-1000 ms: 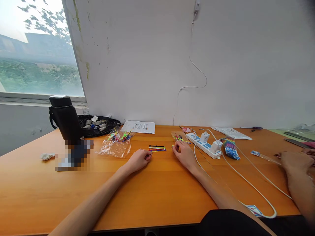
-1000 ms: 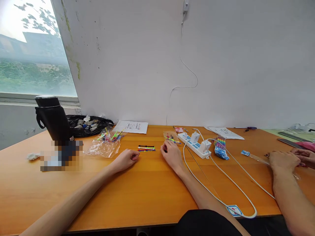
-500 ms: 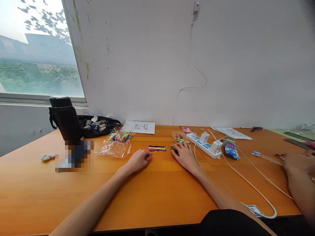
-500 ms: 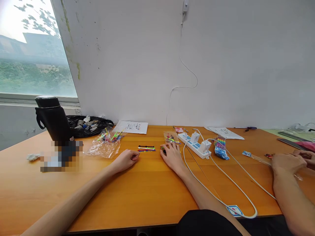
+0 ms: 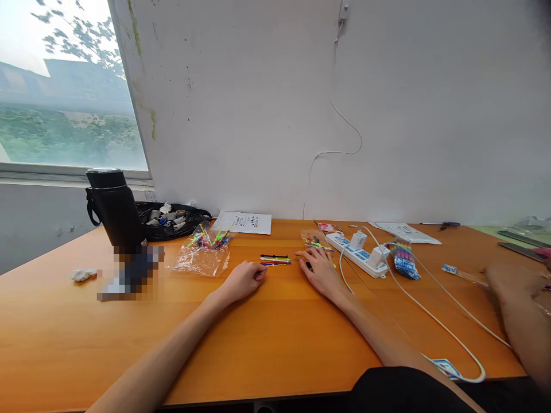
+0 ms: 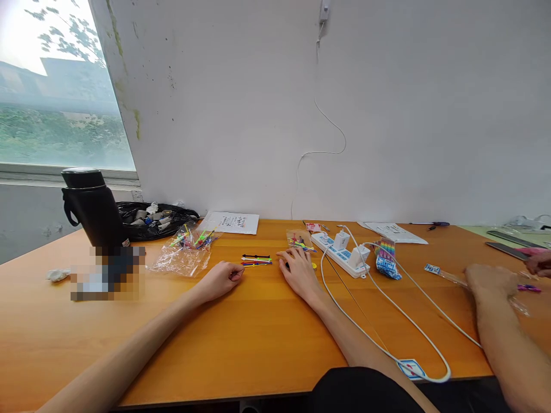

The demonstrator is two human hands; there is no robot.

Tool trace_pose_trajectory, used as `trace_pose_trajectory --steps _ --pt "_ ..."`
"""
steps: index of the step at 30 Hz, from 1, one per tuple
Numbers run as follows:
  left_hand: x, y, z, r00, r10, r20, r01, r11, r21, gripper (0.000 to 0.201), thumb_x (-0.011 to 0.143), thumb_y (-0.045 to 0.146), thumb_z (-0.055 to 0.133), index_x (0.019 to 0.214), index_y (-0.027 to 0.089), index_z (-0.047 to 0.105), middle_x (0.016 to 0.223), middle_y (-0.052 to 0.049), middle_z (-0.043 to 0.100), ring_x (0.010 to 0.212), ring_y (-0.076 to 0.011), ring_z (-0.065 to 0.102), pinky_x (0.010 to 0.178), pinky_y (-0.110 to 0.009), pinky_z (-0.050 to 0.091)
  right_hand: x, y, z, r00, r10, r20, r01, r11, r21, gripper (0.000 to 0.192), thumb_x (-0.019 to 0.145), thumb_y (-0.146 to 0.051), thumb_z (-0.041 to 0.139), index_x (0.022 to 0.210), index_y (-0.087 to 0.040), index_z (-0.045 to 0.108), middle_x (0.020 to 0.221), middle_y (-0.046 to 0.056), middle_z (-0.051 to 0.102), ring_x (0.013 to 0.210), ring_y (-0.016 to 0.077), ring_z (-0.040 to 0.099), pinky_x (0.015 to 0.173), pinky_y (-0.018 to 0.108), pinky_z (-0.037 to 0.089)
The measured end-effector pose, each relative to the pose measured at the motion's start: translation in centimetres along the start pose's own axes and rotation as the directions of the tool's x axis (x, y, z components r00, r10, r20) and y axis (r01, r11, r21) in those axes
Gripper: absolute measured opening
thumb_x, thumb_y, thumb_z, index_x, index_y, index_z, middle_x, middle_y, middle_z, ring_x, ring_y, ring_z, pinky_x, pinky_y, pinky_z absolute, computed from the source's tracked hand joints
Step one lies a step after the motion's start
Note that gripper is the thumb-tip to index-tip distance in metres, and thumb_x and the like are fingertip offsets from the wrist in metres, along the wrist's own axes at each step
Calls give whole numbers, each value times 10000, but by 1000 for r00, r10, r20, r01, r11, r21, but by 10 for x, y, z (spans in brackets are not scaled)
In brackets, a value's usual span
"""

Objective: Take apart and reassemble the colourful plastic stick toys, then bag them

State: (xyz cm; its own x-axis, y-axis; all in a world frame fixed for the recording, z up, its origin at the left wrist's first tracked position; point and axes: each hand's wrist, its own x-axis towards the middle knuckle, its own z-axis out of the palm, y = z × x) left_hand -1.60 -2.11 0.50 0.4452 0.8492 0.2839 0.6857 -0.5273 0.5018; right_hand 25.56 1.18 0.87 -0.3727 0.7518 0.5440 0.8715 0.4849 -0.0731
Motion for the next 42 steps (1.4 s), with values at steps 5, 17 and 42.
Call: trace_pose_trajectory --steps 5,17,42 --pt "-1 0 2 1000 1 -11 -2 1000 -29 211 678 80 446 624 200 282 557 47 295 572 -128 222 571 -296 152 2 -4 -6 996 -49 -75 58 992 114 311 1001 -266 417 1212 -263 646 1169 70 658 1160 259 531 995 431 417" --pt "1 9 11 990 -56 -131 -40 773 -633 163 875 300 558 989 191 514 771 33 511 689 -114 469 650 -230 362 -1 -43 -10 981 -134 -139 184 865 467 278 1018 -234 452 1236 -277 618 1144 46 665 1088 223 558 967 378 450" --pt "11 -18 15 892 -353 -282 -3 620 -785 387 854 508 632 1071 203 534 1035 -33 590 818 -124 603 749 -264 525 27 -40 18 987 -119 -108 127 989 69 156 936 -128 529 978 -214 652 1004 53 671 1010 238 552 940 383 393"
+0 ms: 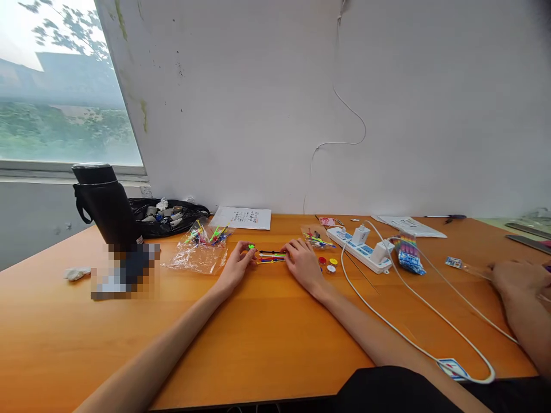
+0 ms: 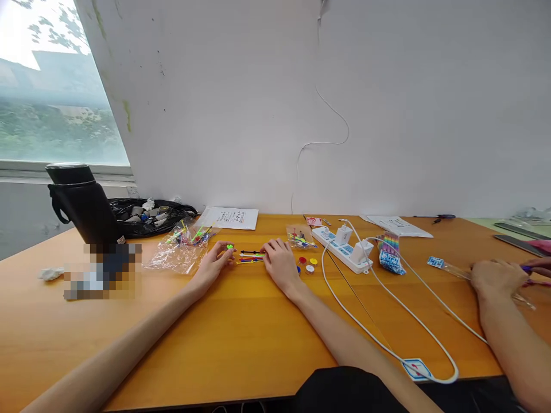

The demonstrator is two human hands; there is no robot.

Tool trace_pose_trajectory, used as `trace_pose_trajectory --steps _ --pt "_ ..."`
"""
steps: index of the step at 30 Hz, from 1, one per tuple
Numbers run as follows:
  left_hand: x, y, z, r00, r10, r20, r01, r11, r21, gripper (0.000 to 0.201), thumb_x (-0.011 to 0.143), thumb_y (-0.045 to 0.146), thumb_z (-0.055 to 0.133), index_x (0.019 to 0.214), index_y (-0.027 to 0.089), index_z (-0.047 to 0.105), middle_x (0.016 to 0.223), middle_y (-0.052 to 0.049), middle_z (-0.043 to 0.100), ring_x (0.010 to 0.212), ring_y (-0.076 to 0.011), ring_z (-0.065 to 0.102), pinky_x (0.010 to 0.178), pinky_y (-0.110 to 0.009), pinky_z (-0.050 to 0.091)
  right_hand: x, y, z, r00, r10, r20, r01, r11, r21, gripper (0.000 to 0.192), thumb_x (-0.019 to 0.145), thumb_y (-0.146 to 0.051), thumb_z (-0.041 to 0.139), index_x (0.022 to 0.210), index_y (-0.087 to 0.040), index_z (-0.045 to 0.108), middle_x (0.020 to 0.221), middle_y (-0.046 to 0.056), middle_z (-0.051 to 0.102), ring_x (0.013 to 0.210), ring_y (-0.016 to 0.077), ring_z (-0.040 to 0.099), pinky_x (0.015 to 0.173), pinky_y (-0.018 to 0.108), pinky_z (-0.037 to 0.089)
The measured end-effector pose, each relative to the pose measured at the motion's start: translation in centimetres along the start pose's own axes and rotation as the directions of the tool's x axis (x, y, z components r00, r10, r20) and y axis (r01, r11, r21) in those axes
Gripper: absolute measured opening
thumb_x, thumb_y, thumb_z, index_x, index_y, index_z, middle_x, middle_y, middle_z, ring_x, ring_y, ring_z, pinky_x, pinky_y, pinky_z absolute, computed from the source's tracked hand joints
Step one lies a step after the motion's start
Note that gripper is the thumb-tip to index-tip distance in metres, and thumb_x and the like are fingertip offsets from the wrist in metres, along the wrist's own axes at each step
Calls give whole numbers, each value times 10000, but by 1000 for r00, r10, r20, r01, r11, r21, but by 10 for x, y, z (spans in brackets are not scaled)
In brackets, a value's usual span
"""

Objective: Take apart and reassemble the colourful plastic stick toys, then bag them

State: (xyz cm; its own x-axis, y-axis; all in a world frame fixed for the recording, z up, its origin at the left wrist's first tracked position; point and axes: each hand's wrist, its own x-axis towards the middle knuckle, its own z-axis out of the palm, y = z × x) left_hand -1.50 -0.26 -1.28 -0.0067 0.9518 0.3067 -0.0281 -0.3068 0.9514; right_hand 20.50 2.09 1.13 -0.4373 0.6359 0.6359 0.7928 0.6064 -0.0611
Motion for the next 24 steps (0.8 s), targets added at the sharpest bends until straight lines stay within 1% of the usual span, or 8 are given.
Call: trace_pose_trajectory --steps 3,8,10,14,16,19,22,24 --pt "-2 5 1 1000 -19 10 19 1000 8 400 847 507 635 1094 202 556 1026 -28 586 809 -123 597 735 -253 519 -3 8 -7 999 -7 49 10 997 -71 154 934 -133 534 966 -211 662 1003 62 662 1026 244 540 941 379 395" --pt "-4 11 4 998 -35 52 34 999 30 399 837 515 640 1069 198 569 885 3 566 761 -122 574 715 -242 500 -5 22 -11 996 4 90 5 995 -102 172 942 -140 542 951 -214 696 975 58 657 1023 236 544 912 377 408" --pt "-4 12 5 997 -42 61 40 999 34 409 830 523 645 1063 196 568 903 -4 578 764 -124 574 711 -243 495 -7 26 -9 994 -8 114 18 995 -93 184 940 -138 549 958 -221 712 968 60 655 1018 238 545 900 378 414" --pt "-4 13 5 996 -44 82 41 998 38 411 837 536 632 1056 195 559 1018 -38 611 787 -127 586 729 -256 496 -9 30 -6 990 -24 139 35 996 -76 210 940 -134 550 1007 -226 727 974 68 656 1014 247 548 887 382 428" --pt "-5 13 5 995 -42 92 39 998 43 413 834 542 630 1045 195 558 1043 -45 611 788 -128 588 731 -258 494 -9 30 -6 989 -25 144 35 997 -70 200 940 -139 555 990 -223 730 968 70 656 1016 250 552 891 388 430" --pt "-5 14 6 994 -49 96 45 998 40 420 826 551 632 1032 194 556 1038 -47 609 784 -130 585 719 -259 488 -9 31 -8 990 -11 141 21 997 -69 186 930 -131 564 950 -215 729 958 75 659 1026 258 558 905 401 428" --pt "-5 14 7 993 -49 104 45 998 38 407 833 541 632 1026 191 555 994 -36 605 779 -130 580 713 -258 481 -10 32 -9 990 -16 137 27 997 -74 229 933 -117 545 1041 -221 718 1002 79 663 1052 266 556 919 412 422" --pt "-5 14 6 992 -47 114 43 998 36 398 840 536 630 1024 191 555 965 -26 596 775 -128 578 707 -255 478 -10 33 -10 987 -36 156 48 996 -76 254 937 -113 534 1072 -229 715 1018 79 661 1053 265 556 919 413 420"
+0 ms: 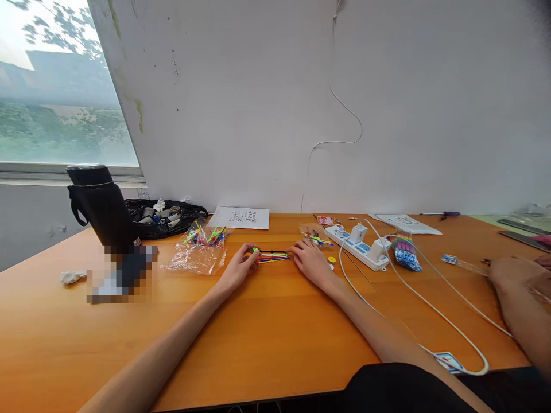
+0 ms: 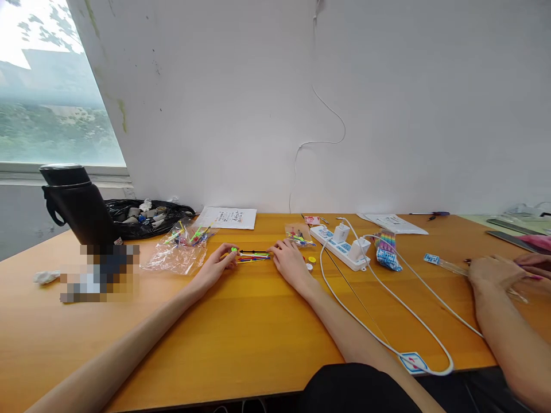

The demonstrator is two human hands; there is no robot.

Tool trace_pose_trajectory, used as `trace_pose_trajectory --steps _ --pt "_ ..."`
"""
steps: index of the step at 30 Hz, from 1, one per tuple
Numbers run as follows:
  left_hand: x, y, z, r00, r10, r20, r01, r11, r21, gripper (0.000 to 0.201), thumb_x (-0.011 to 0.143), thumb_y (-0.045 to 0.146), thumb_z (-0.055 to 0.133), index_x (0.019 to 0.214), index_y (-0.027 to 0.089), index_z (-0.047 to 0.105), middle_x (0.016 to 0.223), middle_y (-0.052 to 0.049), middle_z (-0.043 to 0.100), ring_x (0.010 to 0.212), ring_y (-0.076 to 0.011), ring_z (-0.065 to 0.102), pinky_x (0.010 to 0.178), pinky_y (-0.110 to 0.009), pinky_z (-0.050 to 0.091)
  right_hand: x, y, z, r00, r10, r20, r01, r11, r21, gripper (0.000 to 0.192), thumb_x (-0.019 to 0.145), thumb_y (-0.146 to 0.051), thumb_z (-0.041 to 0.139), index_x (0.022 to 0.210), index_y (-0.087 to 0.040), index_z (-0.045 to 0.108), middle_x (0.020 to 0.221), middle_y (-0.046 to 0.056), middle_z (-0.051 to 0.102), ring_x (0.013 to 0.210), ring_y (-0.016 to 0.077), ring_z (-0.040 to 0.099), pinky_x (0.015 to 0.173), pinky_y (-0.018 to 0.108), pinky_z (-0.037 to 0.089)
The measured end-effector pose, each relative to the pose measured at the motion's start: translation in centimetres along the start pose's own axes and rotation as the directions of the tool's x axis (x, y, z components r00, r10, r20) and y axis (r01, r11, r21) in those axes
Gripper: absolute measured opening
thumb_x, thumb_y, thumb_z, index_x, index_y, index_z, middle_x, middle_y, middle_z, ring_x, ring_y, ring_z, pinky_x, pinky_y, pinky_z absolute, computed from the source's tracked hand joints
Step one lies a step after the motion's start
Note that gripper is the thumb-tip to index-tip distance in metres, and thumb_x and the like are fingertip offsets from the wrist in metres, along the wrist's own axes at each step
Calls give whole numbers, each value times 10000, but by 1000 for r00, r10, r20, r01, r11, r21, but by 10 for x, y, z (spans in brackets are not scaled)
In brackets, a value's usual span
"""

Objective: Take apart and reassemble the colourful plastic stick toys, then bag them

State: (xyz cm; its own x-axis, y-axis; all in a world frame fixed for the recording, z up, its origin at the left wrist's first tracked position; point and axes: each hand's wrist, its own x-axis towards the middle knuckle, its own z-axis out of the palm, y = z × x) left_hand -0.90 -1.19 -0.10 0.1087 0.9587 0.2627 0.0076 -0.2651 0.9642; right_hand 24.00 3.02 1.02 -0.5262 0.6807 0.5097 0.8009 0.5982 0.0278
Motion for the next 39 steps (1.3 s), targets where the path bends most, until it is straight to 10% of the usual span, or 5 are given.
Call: trace_pose_trajectory --steps 26,32,34,39 --pt "1 -1 1 1000 -10 29 10 1000 -4 436 815 564 653 997 176 575 929 -30 614 745 -122 579 686 -250 482 0 7 8 1000 23 8 -22 997 -75 156 969 -213 540 926 -178 686 969 87 674 1026 264 581 906 414 425" --pt "-1 1 -1 998 27 61 -28 1000 11 430 874 564 595 1084 189 603 958 -42 638 773 -127 591 692 -238 487 4 7 4 969 201 -143 -185 976 114 205 982 -220 438 916 -166 624 982 138 677 973 277 603 910 451 436" --pt "-1 2 -1 996 19 82 -19 1000 -6 467 881 563 592 1171 198 611 1040 -65 660 801 -133 609 713 -246 504 8 5 4 932 339 -125 -252 858 447 212 981 -307 447 918 -175 601 919 109 687 893 248 632 870 426 477" --pt "-1 3 -2 995 -50 87 64 983 -171 594 871 529 643 1352 202 519 1251 -139 670 916 -186 684 835 -349 561 14 -12 9 849 510 138 -257 170 951 392 778 -553 706 915 -192 643 843 45 697 828 193 668 834 355 549"
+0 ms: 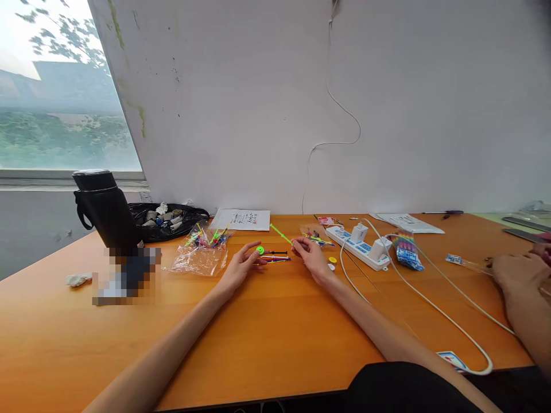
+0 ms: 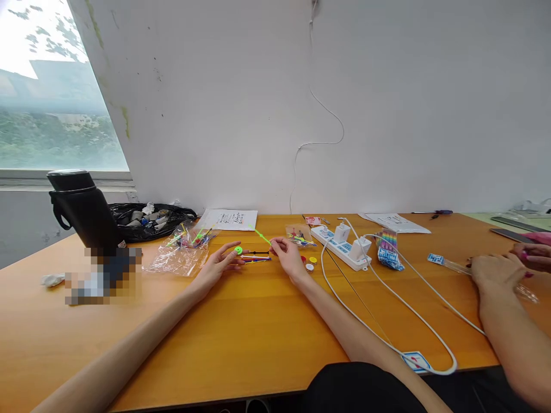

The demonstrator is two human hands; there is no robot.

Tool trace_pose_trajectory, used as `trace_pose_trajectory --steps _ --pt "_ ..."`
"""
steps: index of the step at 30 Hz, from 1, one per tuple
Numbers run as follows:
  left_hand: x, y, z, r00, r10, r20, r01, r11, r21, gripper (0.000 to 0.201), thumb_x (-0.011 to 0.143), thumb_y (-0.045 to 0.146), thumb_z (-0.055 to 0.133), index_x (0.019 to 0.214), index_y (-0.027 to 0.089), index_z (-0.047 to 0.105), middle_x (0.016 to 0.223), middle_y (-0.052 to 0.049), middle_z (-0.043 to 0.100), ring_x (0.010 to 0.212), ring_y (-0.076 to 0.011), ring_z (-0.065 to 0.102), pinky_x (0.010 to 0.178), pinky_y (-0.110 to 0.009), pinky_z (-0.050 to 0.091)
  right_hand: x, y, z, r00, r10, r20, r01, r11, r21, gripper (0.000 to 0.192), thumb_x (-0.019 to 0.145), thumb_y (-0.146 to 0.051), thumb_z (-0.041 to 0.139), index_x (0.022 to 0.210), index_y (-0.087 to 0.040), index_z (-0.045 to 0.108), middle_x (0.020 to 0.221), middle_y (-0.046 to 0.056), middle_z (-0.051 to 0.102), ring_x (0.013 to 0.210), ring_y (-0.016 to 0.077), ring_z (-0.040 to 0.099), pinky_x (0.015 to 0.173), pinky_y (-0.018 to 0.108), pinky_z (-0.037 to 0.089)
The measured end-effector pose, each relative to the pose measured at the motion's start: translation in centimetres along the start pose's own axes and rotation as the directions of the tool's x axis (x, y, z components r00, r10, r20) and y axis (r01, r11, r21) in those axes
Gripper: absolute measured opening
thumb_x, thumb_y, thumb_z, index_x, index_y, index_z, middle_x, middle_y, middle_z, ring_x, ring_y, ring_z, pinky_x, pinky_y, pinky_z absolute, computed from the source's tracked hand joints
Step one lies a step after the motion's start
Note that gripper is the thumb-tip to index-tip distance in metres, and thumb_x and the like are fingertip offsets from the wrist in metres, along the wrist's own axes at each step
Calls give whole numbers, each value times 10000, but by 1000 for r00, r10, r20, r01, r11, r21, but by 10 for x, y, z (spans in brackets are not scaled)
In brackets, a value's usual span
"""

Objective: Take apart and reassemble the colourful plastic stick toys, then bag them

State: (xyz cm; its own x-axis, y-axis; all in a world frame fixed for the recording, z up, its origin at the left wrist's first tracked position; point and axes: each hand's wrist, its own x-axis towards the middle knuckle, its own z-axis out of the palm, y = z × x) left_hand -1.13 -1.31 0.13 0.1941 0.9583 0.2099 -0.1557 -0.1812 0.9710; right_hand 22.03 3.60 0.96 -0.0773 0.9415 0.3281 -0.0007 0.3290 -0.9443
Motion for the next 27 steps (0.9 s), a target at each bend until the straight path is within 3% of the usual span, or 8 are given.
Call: trace_pose_trajectory --steps 4,9,13,20,27 --pt "2 -2 -4 999 -31 -23 29 996 -87 556 857 470 699 1309 175 569 1232 -138 699 1013 -218 710 998 -406 526 -10 -8 10 989 111 93 -130 965 226 448 673 -485 830 991 -197 701 914 62 743 894 197 697 879 353 557" --pt "2 -3 -6 999 -34 -38 28 987 -160 548 852 388 733 1342 195 583 1273 -94 690 1118 -195 682 1130 -383 446 -14 -16 10 977 124 172 -166 951 261 432 680 -419 849 1019 -188 713 950 74 769 968 213 716 960 376 535" --pt "1 -4 -7 998 -40 -44 31 982 -186 557 846 373 743 1355 214 580 1238 -85 709 1083 -188 698 1126 -391 458 -13 -14 8 974 124 191 -162 967 196 388 691 -434 836 947 -174 705 923 71 770 878 192 714 919 363 539" --pt "3 -6 -8 997 -49 -58 37 982 -184 481 812 362 773 1241 170 669 1248 -106 703 1098 -213 692 1141 -405 438 -19 -15 14 956 43 289 -37 999 -26 363 813 -515 702 878 -159 677 818 29 708 769 139 626 766 277 489" --pt "2 -8 -9 996 -63 -57 53 985 -163 536 791 352 789 1271 154 659 1229 -109 712 1121 -230 680 1160 -415 402 -24 -12 17 913 2 408 38 995 -91 349 846 -508 678 915 -167 652 839 41 693 789 159 633 772 297 487"
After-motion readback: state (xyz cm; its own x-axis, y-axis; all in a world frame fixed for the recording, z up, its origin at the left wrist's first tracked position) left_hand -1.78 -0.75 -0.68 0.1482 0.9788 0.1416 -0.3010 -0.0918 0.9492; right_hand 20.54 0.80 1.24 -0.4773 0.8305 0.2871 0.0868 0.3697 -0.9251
